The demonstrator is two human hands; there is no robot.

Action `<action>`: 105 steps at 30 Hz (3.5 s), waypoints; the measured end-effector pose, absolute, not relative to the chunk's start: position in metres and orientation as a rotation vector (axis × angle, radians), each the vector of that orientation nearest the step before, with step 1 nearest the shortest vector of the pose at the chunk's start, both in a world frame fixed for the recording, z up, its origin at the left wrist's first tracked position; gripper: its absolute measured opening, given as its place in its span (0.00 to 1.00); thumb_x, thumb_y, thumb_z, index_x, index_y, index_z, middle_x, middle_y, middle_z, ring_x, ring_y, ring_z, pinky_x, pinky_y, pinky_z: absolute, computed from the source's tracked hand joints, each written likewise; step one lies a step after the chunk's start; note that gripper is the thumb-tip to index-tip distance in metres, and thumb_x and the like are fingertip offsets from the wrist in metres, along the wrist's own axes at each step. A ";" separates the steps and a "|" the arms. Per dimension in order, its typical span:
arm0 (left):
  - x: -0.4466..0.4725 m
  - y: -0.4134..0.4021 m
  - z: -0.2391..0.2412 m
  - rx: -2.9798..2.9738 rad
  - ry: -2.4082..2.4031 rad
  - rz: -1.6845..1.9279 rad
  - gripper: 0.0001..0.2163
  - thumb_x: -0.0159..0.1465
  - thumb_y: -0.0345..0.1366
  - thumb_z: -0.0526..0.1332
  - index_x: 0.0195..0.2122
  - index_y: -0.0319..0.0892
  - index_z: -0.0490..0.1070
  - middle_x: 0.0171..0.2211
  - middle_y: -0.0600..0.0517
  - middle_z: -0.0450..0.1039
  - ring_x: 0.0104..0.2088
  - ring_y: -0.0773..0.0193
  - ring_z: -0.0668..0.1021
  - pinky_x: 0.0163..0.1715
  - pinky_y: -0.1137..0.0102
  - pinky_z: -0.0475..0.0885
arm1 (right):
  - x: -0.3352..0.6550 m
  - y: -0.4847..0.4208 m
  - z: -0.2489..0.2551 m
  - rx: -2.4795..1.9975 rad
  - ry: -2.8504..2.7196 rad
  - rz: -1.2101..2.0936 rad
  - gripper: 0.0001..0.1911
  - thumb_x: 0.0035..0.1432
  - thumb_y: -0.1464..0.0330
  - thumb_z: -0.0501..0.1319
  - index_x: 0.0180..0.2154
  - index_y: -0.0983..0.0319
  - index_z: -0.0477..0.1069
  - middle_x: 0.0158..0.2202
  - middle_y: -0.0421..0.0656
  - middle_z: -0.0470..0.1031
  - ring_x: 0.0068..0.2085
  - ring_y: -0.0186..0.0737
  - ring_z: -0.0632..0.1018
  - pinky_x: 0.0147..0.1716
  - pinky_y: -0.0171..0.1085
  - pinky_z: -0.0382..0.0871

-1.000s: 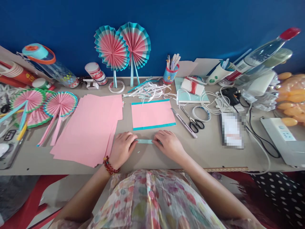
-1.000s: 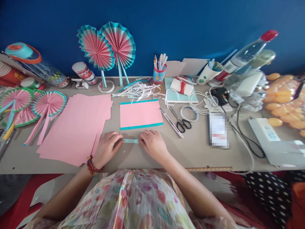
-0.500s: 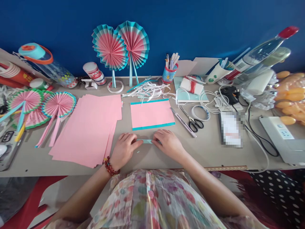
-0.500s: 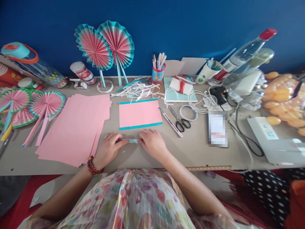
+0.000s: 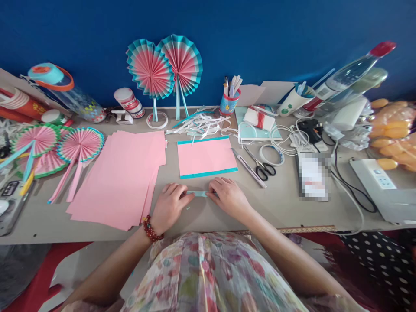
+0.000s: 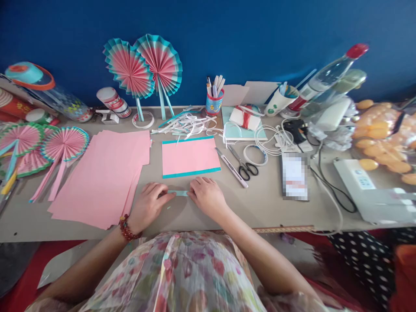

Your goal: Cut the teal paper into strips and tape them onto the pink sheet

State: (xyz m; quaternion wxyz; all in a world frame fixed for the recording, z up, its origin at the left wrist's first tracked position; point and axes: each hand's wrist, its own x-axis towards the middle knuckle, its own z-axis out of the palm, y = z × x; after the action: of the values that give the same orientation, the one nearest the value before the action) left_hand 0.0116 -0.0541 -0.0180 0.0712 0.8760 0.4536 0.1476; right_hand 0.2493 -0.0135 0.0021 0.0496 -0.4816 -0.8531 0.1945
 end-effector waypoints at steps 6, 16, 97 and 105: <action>0.019 -0.054 -0.011 2.815 1.245 0.285 0.10 0.71 0.30 0.54 0.49 0.42 0.73 0.41 0.48 0.72 0.43 0.58 0.71 0.46 0.62 0.65 | 0.251 -0.013 0.001 -1.446 -2.563 0.590 0.06 0.63 0.67 0.64 0.34 0.60 0.68 0.36 0.41 0.73 0.39 0.40 0.73 0.39 0.37 0.60; 0.023 -0.055 -0.002 2.951 1.225 0.029 0.26 0.68 0.52 0.58 0.63 0.45 0.65 0.45 0.47 0.72 0.44 0.54 0.70 0.47 0.58 0.64 | 0.252 -0.012 -0.003 -1.451 -2.558 0.590 0.07 0.62 0.67 0.65 0.34 0.60 0.69 0.36 0.40 0.73 0.40 0.39 0.73 0.40 0.36 0.60; 0.056 -0.063 -0.012 2.794 1.267 0.037 0.28 0.67 0.54 0.58 0.66 0.51 0.61 0.48 0.46 0.69 0.49 0.52 0.68 0.48 0.59 0.66 | 0.317 -0.036 -0.012 -1.520 -2.198 0.518 0.04 0.64 0.66 0.60 0.36 0.59 0.69 0.41 0.46 0.73 0.44 0.46 0.73 0.47 0.44 0.64; 0.058 -0.063 -0.012 2.813 1.270 0.029 0.29 0.66 0.54 0.59 0.65 0.50 0.62 0.48 0.45 0.68 0.48 0.52 0.67 0.48 0.59 0.65 | 0.315 -0.047 -0.017 -1.531 -2.139 0.489 0.05 0.67 0.66 0.57 0.42 0.59 0.69 0.45 0.48 0.73 0.47 0.47 0.72 0.49 0.46 0.64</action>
State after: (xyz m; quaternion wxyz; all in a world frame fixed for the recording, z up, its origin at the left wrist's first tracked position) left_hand 0.0580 -0.0633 -0.0116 0.0278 0.9110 0.4113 0.0094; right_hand 0.3151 -0.0465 -0.0174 0.2309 -0.5567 -0.7779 0.1777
